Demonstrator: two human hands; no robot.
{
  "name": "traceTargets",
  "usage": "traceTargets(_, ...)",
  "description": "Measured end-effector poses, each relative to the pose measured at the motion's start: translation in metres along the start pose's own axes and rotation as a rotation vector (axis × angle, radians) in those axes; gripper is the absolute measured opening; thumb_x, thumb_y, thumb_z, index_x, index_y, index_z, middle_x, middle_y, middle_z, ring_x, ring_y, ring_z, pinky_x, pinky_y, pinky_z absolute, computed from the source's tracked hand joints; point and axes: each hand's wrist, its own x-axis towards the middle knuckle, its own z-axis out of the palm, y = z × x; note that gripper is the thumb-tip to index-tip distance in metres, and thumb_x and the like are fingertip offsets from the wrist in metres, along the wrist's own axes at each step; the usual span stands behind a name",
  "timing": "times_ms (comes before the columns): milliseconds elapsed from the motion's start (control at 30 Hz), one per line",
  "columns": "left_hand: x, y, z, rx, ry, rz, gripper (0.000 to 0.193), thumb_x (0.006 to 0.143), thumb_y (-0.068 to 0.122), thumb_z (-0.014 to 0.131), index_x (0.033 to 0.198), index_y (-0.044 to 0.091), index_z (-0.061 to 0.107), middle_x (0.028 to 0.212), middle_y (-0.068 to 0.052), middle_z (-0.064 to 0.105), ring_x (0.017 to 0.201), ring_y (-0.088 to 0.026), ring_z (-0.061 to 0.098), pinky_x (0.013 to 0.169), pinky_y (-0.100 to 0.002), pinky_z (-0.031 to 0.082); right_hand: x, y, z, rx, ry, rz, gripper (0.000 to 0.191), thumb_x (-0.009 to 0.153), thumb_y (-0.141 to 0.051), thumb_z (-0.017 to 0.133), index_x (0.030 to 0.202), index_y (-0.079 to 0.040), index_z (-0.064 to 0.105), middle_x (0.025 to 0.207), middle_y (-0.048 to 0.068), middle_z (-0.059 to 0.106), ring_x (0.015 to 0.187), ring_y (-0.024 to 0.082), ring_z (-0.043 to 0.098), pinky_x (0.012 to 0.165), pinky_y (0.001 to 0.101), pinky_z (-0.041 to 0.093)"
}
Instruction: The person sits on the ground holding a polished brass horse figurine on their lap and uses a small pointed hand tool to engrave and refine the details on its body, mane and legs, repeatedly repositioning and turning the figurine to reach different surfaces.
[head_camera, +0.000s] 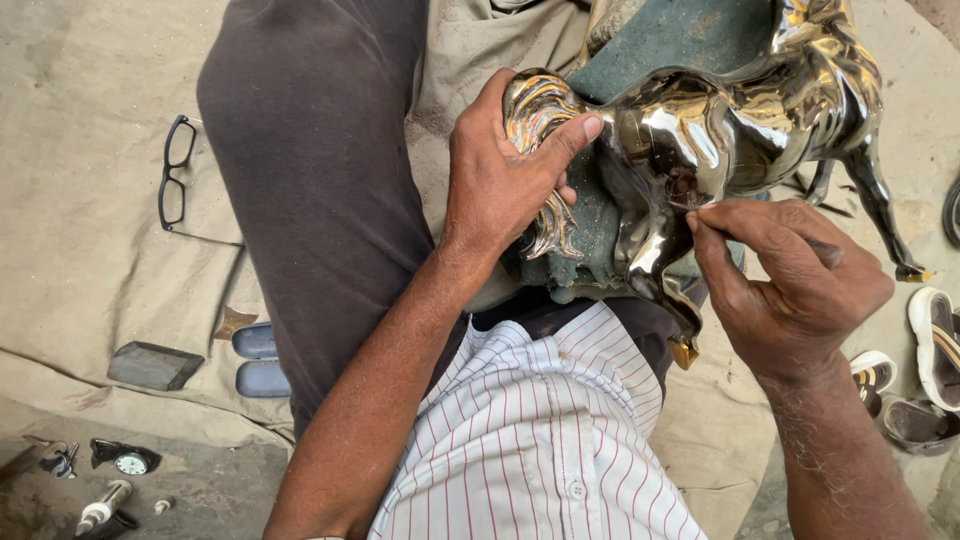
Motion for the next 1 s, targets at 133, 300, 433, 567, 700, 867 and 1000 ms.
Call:
traceTargets(133, 0.002, 0.0, 0.0, -0.011, 0.007, 0.016, 0.042, 0.092, 0.02, 0.08, 0.116, -0.005, 0.058, 0.08, -0.007, 0.07, 0.056, -0.007, 0.067, 0.048, -0.026, 0.059, 0.0, 0.004, -0.002, 0.016, -0.016, 0.005, 0.017, 0.093, 0.01, 0.081, 0.104, 0.003, 0.071, 0.094, 0.016, 0.074, 0.088, 0.024, 0.075, 0.073, 0.029, 0.061)
traceTargets(300, 0.002, -0.001, -0.005, 0.005, 0.017, -0.015, 0.042, 0.091, 0.021, 0.08, 0.115, -0.005, 0.058, 0.081, -0.007, 0.07, 0.056, -0.007, 0.067, 0.048, -0.026, 0.059, -0.014, 0.017, 0.005, 0.087, -0.037, 0.024, 0.014, 0.094, 0.009, 0.079, 0.104, 0.003, 0.071, 0.094, 0.014, 0.075, 0.088, 0.021, 0.076, 0.075, 0.0273, 0.062)
traceTargets(433, 0.003, -0.001, -0.005, 0.013, 0.016, -0.001, 0.043, 0.091, 0.022, 0.079, 0.117, -0.005, 0.058, 0.081, -0.007, 0.07, 0.056, -0.006, 0.068, 0.048, -0.026, 0.059, -0.036, 0.016, 0.016, 0.153, 0.096, 0.073, 0.013, 0.093, 0.011, 0.078, 0.104, 0.006, 0.071, 0.099, 0.017, 0.076, 0.085, 0.02, 0.077, 0.071, 0.0247, 0.062)
traceTargets(567, -0.004, 0.0, -0.003, -0.02, 0.023, -0.002, 0.042, 0.091, 0.022, 0.08, 0.115, -0.005, 0.057, 0.081, -0.007, 0.069, 0.058, -0.007, 0.066, 0.048, -0.026, 0.06, -0.069, -0.008, 0.035, 0.355, 0.325, 0.323, 0.016, 0.101, 0.013, 0.075, 0.114, 0.01, 0.067, 0.106, 0.021, 0.074, 0.096, 0.02, 0.077, 0.082, 0.0242, 0.066)
traceTargets(700, -0.016, 0.002, 0.002, -0.081, 0.019, 0.029, 0.036, 0.094, 0.022, 0.079, 0.109, -0.004, 0.059, 0.086, -0.008, 0.07, 0.061, -0.009, 0.068, 0.052, -0.026, 0.06, -0.092, -0.028, 0.046, 0.356, 0.391, 0.455, 0.013, 0.109, 0.017, 0.072, 0.12, 0.015, 0.065, 0.108, 0.024, 0.073, 0.101, 0.022, 0.076, 0.089, 0.0273, 0.067)
traceTargets(867, -0.022, 0.005, 0.009, -0.044, 0.047, 0.041, 0.034, 0.094, 0.022, 0.079, 0.107, -0.002, 0.059, 0.087, -0.009, 0.069, 0.065, -0.008, 0.07, 0.051, -0.025, 0.059, -0.087, -0.034, 0.04, 0.37, 0.409, 0.479, 0.012, 0.112, 0.016, 0.071, 0.121, 0.016, 0.063, 0.106, 0.024, 0.073, 0.1, 0.021, 0.076, 0.089, 0.0272, 0.067)
traceTargets(1000, -0.021, 0.005, 0.007, -0.065, 0.045, 0.043, 0.034, 0.094, 0.023, 0.079, 0.106, -0.002, 0.059, 0.088, -0.009, 0.07, 0.066, -0.009, 0.07, 0.052, -0.025, 0.06, -0.074, -0.037, 0.035, 0.333, 0.37, 0.515, 0.012, 0.112, 0.014, 0.072, 0.12, 0.017, 0.064, 0.102, 0.023, 0.073, 0.096, 0.021, 0.077, 0.084, 0.0254, 0.066)
